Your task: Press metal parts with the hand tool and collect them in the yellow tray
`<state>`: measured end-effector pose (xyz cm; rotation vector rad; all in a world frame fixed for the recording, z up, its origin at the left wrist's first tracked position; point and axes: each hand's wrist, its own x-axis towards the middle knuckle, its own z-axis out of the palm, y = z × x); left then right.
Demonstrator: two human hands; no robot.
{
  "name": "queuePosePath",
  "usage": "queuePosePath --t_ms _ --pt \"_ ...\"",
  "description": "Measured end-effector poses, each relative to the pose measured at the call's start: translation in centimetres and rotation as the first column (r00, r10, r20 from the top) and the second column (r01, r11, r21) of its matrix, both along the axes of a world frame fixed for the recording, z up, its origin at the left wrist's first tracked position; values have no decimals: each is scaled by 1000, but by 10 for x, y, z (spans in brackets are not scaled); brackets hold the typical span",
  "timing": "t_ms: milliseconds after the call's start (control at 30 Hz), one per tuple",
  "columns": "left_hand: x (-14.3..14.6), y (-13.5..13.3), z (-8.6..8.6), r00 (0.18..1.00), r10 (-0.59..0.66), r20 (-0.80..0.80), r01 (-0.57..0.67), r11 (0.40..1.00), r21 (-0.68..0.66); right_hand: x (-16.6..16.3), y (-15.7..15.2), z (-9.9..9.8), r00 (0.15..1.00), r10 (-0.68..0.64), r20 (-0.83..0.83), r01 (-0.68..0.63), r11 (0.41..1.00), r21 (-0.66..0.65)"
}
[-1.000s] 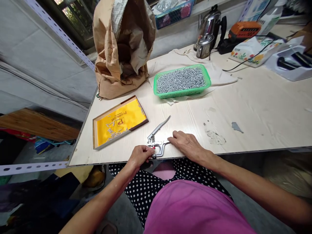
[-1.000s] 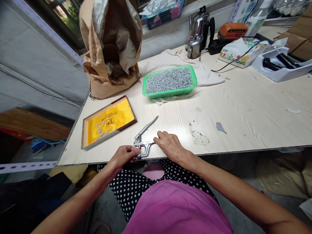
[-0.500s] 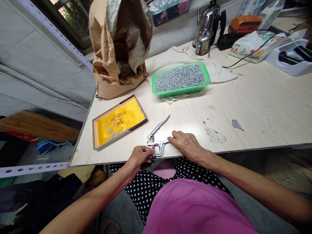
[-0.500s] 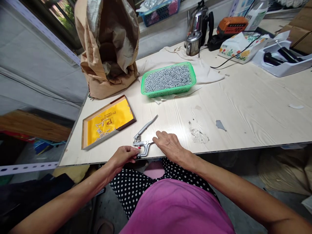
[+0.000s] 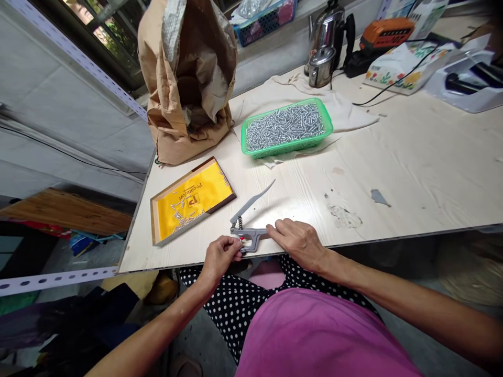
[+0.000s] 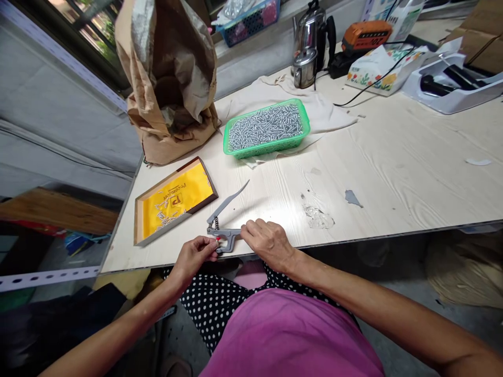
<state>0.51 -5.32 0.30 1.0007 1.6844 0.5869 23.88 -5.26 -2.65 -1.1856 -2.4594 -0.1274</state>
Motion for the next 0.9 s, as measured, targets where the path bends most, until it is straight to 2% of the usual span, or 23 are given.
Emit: queuePosePath --t_ms 233,433,567,733,900 --pt "-1 -1 3 995 56 84 -46 992 -119 1 -3 3 1000 13 -24 -12 999 30" --pt "-1 -2 3 996 -78 -51 76 996 -47 1 -2 -5 998 27 -65 -23 998 61" --pt "-3 7 5 985 -155 -79 138 973 -188 -1 0 -10 998 20 -67 -26 996 -89" --pt "-4 18 9 990 -138 -6 129 940 -317 6 10 7 999 21 -48 -35 946 -323" --pt "-4 20 8 991 -131 14 128 932 -340 17 42 18 998 64 -15 -65 933 -353"
